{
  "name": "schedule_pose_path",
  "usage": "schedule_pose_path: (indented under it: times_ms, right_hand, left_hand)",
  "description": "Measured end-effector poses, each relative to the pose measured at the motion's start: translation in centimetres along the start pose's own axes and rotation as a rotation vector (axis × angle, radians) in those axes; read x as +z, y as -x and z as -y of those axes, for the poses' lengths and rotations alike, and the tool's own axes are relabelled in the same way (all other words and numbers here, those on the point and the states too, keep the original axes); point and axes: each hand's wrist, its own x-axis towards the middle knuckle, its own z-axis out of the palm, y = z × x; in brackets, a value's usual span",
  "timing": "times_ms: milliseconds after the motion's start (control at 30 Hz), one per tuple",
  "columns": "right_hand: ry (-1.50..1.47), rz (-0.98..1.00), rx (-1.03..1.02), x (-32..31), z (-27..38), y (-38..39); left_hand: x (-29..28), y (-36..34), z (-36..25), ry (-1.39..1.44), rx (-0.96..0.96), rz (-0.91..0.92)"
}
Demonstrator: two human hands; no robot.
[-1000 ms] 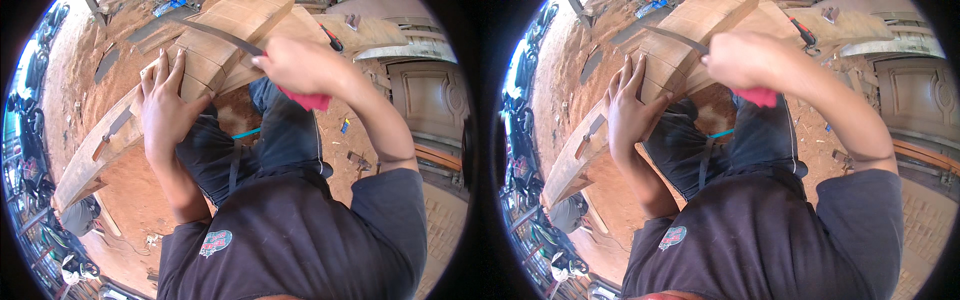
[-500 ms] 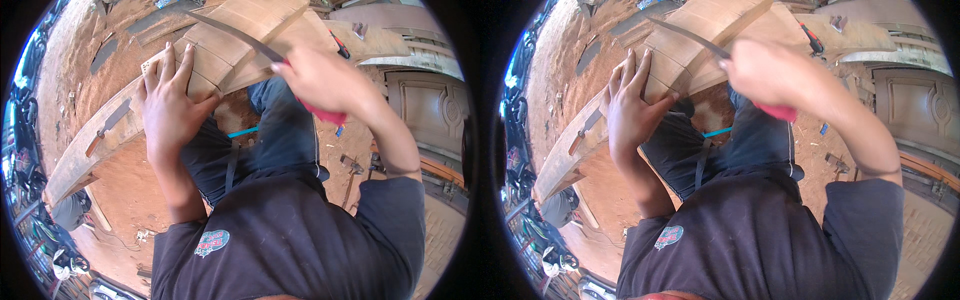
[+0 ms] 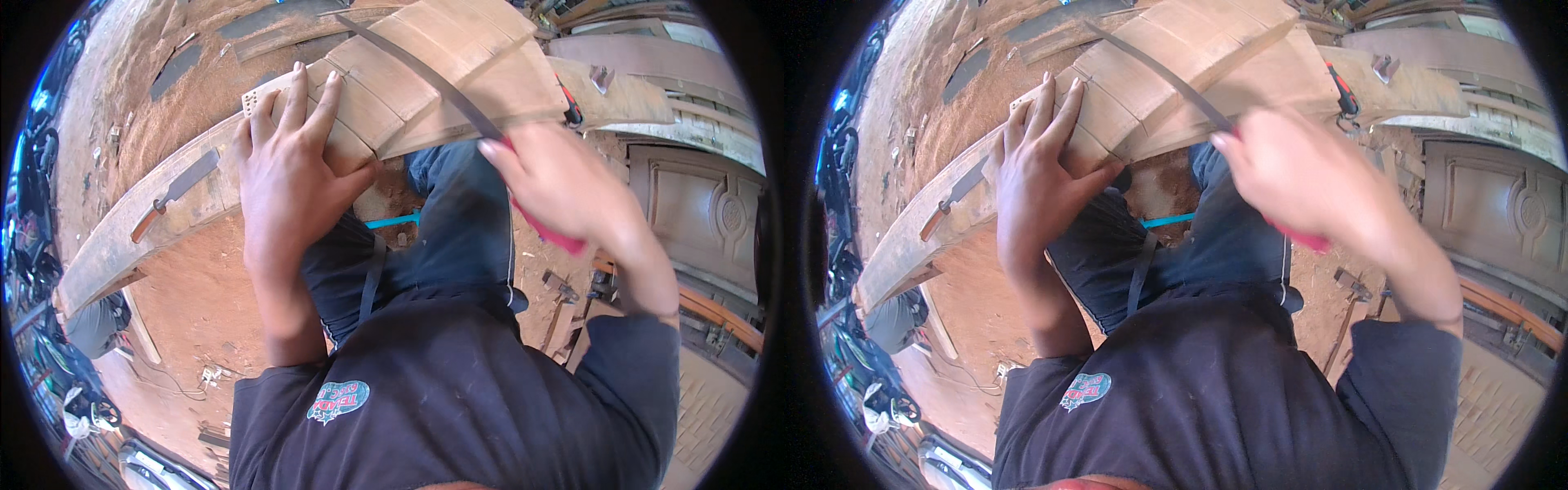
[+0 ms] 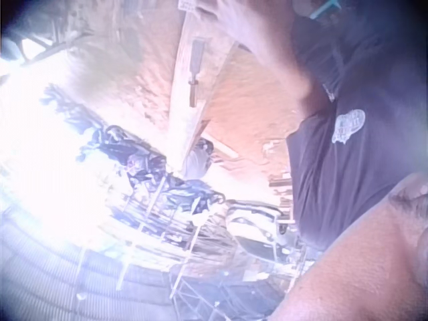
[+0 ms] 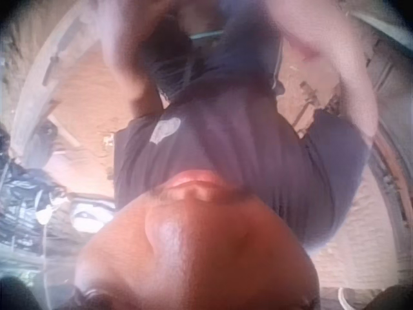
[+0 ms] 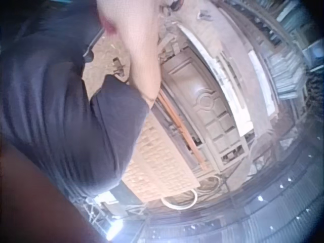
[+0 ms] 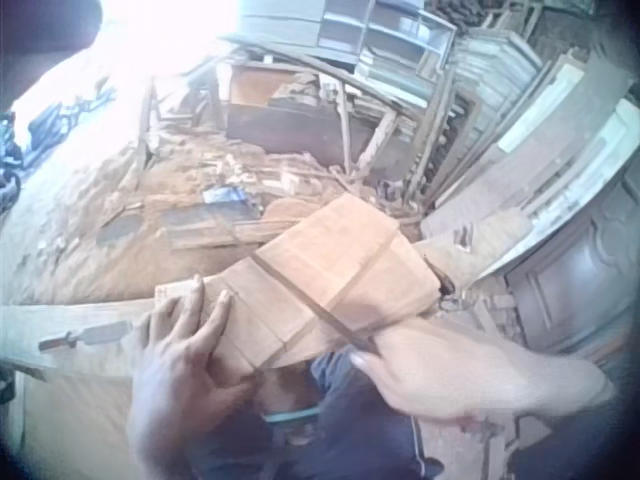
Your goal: The person saws into a wooden board while holding it steady with one hand and using a hand saw with the other. They periodically wipe the blade and the wood with a cloth.
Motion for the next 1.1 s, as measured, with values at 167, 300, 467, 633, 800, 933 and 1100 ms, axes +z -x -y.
schedule_pose_path:
  times_ms: [167, 300, 467, 633, 800, 933, 1100]
  right_hand:
    - [0.029, 0.0, 0.068, 0.0, -1.5, 2.2]
    - [-0.018, 0.108, 0.033, -1.5, 1.8, -2.9]
    - [-0.027, -0.012, -0.015, -0.6, -0.9, 1.2]
    - [-0.023, -0.026, 0.0, -0.3, -1.1, 1.0]
    - [-0.024, 0.12, -0.011, -1.6, 2.1, -2.9]
    - [-0.007, 0.01, 0.006, 0.0, -1.5, 2.3]
    - [-0.09, -0.022, -0.035, -0.3, -1.7, -0.4]
  left_hand:
    - [0.0, -0.2, -0.6, 0.004, 0.024, -0.017]
    - [0.2, -0.1, -0.1, -0.009, 0.015, -0.008]
    - [0.0, -0.1, -0.1, -0.002, 0.022, -0.003]
    - [0.1, -0.1, -0.3, -0.038, 0.057, -0.015]
    - [0.6, 0.0, 0.4, -0.04, 0.039, -0.028]
    - [0.5, 0.1, 0.1, -0.03, 0.034, -0.044]
    - [0.1, -0.2, -0.6, -0.016, 0.036, -0.009]
